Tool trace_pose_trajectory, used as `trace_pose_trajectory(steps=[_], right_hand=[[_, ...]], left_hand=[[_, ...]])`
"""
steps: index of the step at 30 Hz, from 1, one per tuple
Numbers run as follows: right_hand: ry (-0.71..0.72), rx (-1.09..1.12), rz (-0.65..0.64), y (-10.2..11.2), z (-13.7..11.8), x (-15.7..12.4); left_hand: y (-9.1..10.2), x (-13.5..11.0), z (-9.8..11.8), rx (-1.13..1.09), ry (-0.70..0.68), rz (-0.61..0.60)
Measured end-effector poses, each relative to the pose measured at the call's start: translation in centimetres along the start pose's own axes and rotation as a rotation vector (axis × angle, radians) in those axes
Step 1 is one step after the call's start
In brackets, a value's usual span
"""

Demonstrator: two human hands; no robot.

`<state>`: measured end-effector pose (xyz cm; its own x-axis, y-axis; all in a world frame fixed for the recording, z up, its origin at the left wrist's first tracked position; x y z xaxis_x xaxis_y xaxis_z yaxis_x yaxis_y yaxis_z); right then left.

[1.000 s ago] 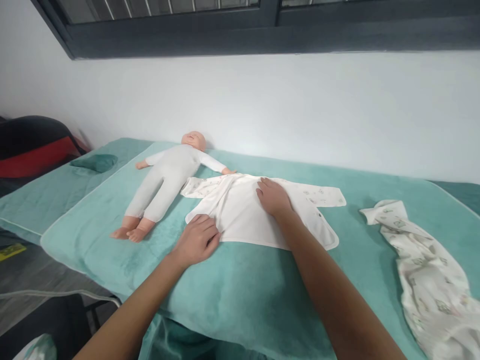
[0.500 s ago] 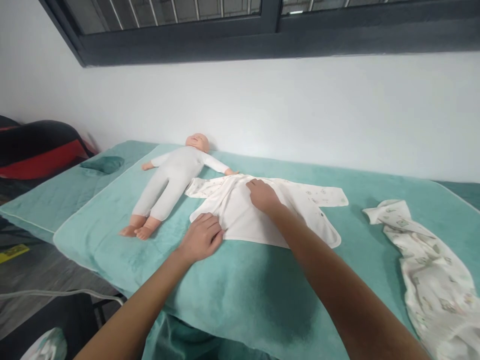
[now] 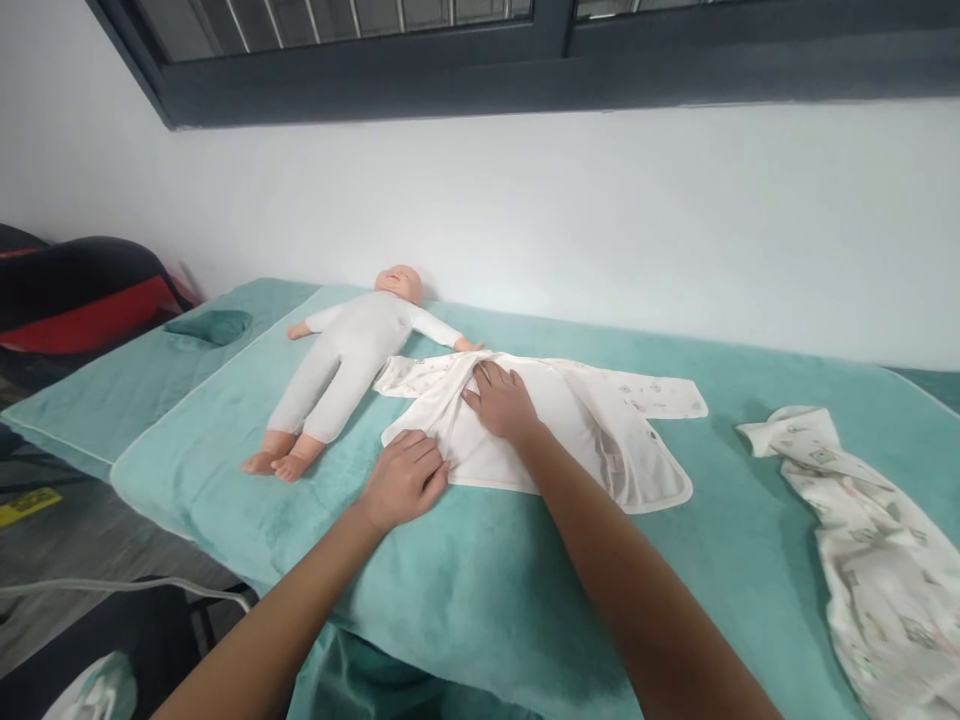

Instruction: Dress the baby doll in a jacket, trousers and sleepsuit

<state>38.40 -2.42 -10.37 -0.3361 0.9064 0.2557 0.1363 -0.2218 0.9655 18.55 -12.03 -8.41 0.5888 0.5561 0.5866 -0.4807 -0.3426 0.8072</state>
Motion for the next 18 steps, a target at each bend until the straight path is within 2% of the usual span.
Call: trace_pose_trajectory(steps=[5,8,10,13,16,18], right_hand=[[-0.037,0.134,0.073,1.1,-0.8,-0.4],[-0.079,0.183,0.105,2.3,-0.5,-0.1],[-0.116,0.220,0.130,3.1,-0.1,0.9],[-0.144,0.279,0.152,3.7,-0.7,4.3],[-0.164,0.351,0.144,3.1,-3.1,9.5],[-0.182,0.399,0.117,2.3,-5.1,13.3]], left_hand=[[0.1,-0.3,0.2,0.016,0.054,0.009],[0.9,-0.3,-0.4,0.004,0.215,0.003],[2.0,-0.1,-1.7,0.002,0.344,-0.005],[4.8,0.3,-5.2,0.104,0.546,-0.038],[7.7,0.5,-10.1,0.204,0.773,-0.107],[9.0,0.3,-13.4,0.117,0.945,-0.175]])
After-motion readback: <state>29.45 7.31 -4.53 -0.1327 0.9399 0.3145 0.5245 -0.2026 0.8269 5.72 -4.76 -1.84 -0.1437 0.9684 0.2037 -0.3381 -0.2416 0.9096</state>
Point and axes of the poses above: each hand's wrist, its own x-axis towards the middle knuckle, its own y-axis out of the back of the hand, z = x × y, the point moved 1 cm from there along x, towards the middle knuckle, and after that the axes turned 3 degrees about y, right-handed, at the moved point
